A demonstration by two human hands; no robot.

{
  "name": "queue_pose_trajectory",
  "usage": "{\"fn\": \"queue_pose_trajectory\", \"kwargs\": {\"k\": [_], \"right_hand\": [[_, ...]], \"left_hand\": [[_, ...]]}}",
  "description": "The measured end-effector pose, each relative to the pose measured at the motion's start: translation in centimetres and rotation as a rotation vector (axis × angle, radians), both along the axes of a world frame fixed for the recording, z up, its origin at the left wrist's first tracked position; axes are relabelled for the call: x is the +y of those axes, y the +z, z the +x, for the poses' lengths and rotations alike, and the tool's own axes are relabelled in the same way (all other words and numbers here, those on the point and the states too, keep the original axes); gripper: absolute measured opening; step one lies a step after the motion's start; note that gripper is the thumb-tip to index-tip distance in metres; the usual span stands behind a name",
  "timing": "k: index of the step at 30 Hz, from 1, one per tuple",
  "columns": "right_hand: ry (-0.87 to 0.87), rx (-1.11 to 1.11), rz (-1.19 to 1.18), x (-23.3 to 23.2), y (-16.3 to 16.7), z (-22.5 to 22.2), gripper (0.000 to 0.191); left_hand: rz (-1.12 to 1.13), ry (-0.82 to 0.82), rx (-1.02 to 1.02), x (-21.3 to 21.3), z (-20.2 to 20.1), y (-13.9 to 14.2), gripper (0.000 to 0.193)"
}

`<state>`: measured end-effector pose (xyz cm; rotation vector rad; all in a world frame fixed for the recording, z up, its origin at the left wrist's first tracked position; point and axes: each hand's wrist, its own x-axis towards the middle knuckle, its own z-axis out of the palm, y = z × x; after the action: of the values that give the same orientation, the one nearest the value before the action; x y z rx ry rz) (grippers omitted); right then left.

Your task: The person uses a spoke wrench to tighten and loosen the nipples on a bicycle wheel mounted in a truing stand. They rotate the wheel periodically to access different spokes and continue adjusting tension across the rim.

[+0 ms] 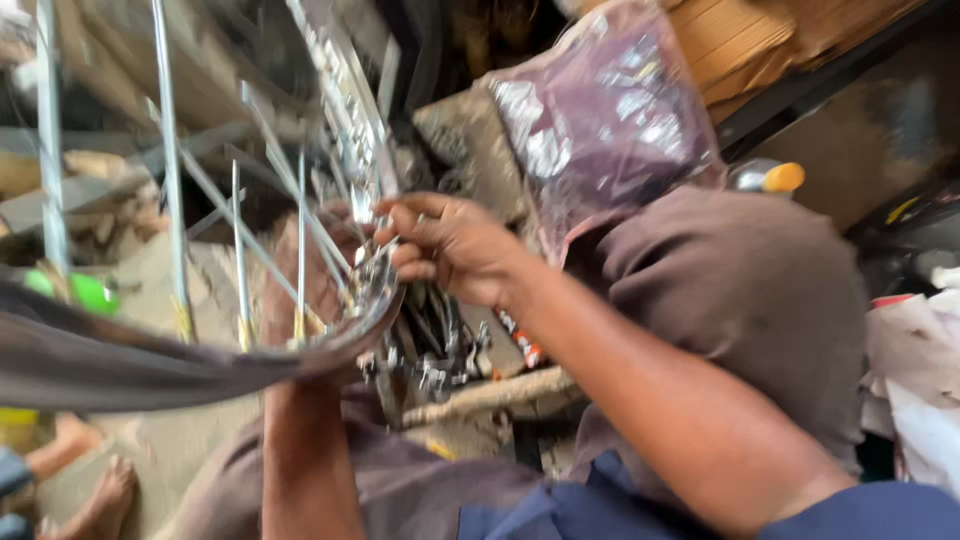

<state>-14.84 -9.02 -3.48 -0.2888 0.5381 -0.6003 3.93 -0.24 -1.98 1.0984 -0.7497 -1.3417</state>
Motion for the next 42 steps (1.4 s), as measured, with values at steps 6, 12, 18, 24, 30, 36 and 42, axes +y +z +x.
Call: {"fn": "queue_pose_trajectory", "kwargs": {"k": [6,12,18,24,30,36,42], "right_hand": [[-0.478,0.304,-0.241,0.4,1.5,-0.2,0.029],[-0.257,0.608,-0.734,2.9,5.9,-0.2,0.021],[-0.36,0.659,-1.534,3.9,6.8,-1.0,0.017],[-0.319,0.706,-1.543,5.2,6.5,-1.1,0.022],[-0.114,0.727,-0.708,4.0,7.1,0.2,0.038],[-0.434,0.289,-0.502,2.3,4.9,-0.2,0.036],[-0.463,0.596,-0.616,2.3,3.8,-1.2,0.037]], "left_hand": [[-0.048,-0.039,0.206,-0.9,-0.4,-1.6,0.062],[-0.072,0.007,-0.456,-1.0,-0.4,-0.8,0.054],[-0.034,0.062,-0.859,-0.4,-2.0,1.7,0.049],[0.023,0.086,-0.089,-1.5,-1.3,0.1,0.05],[-0.204,0.022,-0.321,-1.1,-1.3,-0.1,0.054],[-0.01,0.064,0.172,-1.7,-2.5,1.1,0.044],[-0.028,0.034,-0.036,-0.6,-2.1,2.4,0.045]]}}
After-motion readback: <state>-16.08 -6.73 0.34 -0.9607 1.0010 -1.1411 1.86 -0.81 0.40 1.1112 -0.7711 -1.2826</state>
